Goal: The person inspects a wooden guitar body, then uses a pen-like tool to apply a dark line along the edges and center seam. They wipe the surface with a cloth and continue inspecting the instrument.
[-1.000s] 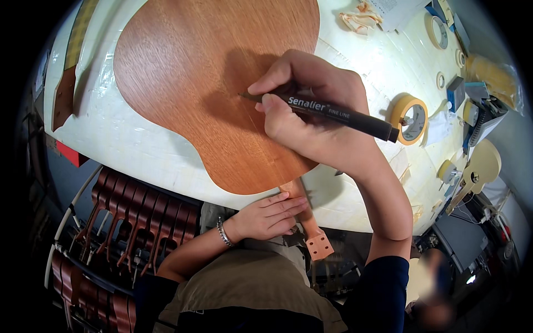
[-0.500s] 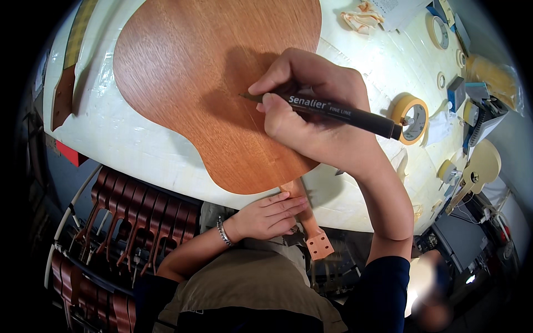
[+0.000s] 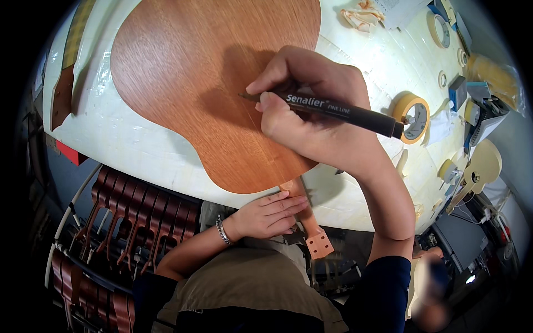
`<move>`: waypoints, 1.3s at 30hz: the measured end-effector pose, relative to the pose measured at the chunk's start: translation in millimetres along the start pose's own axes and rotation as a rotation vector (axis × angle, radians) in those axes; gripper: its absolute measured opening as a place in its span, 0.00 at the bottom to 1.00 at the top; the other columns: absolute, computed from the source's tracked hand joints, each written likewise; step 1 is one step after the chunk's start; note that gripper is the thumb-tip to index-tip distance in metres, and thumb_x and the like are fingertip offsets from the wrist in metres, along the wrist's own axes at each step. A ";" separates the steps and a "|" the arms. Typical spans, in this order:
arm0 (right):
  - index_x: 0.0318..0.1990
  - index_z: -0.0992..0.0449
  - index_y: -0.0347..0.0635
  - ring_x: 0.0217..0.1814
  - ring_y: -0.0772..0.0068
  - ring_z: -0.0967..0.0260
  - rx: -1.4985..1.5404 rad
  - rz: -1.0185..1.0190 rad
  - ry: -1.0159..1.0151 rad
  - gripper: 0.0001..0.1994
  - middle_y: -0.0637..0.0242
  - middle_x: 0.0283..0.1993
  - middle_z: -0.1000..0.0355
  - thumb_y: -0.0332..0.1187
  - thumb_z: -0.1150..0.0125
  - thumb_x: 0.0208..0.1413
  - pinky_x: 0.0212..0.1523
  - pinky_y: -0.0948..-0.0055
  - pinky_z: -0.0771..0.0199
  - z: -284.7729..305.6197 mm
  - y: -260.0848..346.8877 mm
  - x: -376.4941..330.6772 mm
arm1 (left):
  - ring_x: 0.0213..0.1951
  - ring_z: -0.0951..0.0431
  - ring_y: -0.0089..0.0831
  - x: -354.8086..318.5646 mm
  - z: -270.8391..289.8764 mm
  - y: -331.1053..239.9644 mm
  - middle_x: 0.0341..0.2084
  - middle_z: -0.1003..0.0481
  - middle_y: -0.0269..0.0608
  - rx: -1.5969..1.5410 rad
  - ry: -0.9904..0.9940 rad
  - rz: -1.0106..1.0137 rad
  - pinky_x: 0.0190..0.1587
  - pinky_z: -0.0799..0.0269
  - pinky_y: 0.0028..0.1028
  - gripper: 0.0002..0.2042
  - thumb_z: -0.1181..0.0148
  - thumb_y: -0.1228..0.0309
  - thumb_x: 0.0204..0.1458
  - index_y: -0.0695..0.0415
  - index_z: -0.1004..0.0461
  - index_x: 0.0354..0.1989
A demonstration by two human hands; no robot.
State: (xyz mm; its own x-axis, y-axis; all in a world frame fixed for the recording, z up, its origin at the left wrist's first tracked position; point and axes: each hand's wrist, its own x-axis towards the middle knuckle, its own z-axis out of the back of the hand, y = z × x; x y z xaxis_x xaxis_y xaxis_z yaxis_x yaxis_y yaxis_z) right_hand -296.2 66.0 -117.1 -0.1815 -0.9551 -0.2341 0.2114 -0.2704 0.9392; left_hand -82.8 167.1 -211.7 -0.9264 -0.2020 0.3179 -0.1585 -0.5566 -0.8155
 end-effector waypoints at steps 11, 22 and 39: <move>0.29 0.26 0.35 0.26 0.85 0.31 -0.041 -0.022 0.026 0.06 0.68 0.22 0.29 0.28 0.44 0.45 0.29 0.84 0.31 2.7 1.1 -3.0 | 0.60 0.35 0.32 1.5 2.5 0.8 0.55 0.32 0.46 -0.006 0.006 0.004 0.65 0.47 0.35 0.08 0.44 0.64 0.50 0.55 0.31 0.29; 0.30 0.26 0.34 0.28 0.86 0.30 0.018 -0.003 -0.003 0.06 0.68 0.24 0.28 0.28 0.43 0.47 0.30 0.84 0.31 -0.4 0.4 -1.7 | 0.59 0.35 0.32 0.9 0.9 0.2 0.54 0.32 0.46 -0.006 -0.005 0.003 0.65 0.47 0.35 0.08 0.43 0.64 0.49 0.55 0.31 0.28; 0.32 0.28 0.29 0.28 0.82 0.30 -0.023 -0.004 0.047 0.07 0.64 0.29 0.29 0.22 0.51 0.46 0.33 0.82 0.26 2.1 3.5 -4.3 | 0.58 0.34 0.33 1.9 0.2 1.0 0.49 0.28 0.46 0.017 -0.027 -0.013 0.65 0.48 0.36 0.09 0.45 0.63 0.50 0.56 0.30 0.28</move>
State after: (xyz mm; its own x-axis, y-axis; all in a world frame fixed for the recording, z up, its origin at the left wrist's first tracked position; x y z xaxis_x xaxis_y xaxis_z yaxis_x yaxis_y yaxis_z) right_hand -296.7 69.4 -112.3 -0.1374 -0.9585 -0.2496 0.2331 -0.2762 0.9324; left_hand -84.7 165.9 -211.8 -0.9146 -0.2162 0.3417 -0.1645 -0.5732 -0.8028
